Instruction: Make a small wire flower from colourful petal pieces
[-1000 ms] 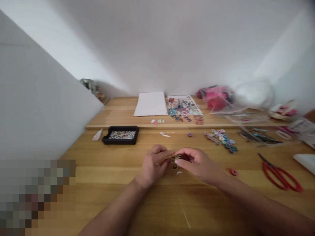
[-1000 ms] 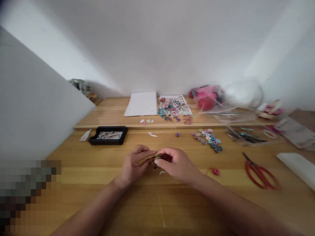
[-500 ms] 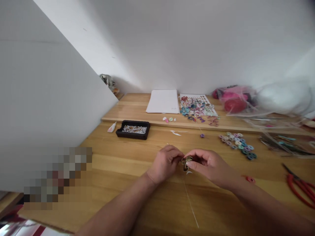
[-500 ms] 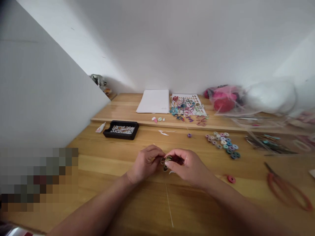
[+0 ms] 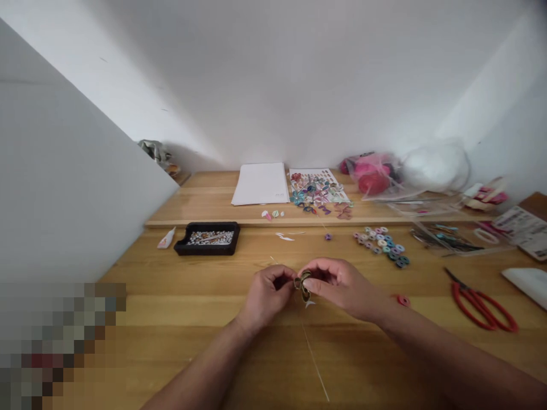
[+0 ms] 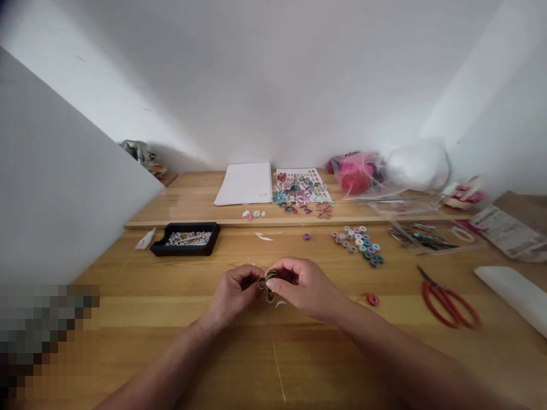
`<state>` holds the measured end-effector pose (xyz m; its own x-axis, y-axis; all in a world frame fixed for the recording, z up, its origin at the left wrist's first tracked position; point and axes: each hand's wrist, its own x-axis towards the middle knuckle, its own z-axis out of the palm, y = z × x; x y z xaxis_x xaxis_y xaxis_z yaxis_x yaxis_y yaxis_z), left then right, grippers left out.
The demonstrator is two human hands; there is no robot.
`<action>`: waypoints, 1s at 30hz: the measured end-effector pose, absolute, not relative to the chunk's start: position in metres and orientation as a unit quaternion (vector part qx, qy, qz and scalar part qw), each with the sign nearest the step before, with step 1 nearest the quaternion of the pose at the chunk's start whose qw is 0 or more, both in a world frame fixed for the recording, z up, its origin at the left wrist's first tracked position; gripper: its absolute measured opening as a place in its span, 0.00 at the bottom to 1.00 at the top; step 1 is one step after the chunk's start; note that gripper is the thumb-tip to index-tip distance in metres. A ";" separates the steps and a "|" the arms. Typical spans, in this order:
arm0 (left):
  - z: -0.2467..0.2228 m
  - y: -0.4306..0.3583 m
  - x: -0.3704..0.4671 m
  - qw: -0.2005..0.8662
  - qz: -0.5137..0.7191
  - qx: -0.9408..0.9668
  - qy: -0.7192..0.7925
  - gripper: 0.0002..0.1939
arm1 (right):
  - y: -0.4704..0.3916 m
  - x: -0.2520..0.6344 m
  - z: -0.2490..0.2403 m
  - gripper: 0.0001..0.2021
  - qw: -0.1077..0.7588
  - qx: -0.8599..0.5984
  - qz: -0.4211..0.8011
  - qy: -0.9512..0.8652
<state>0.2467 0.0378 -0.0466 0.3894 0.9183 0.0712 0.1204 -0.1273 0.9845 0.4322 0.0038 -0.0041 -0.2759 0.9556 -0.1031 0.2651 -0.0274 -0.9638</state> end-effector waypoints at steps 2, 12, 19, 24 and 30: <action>-0.046 0.038 0.246 0.546 0.381 0.632 0.396 0.04 | 0.004 0.432 -0.004 0.10 0.343 -0.499 0.520 -0.603; -0.050 0.039 0.245 0.525 0.375 0.662 0.381 0.08 | 0.001 0.431 -0.014 0.10 0.370 -0.480 0.524 -0.598; -0.045 0.037 0.245 0.584 0.353 0.595 0.425 0.08 | -0.003 0.429 -0.012 0.09 0.370 -0.504 0.482 -0.614; -0.045 0.036 0.246 0.659 0.359 0.520 0.409 0.12 | -0.005 0.427 -0.011 0.08 0.372 -0.511 0.454 -0.628; -0.045 0.030 0.249 0.754 0.369 0.398 0.371 0.13 | -0.005 0.426 -0.007 0.09 0.373 -0.513 0.436 -0.638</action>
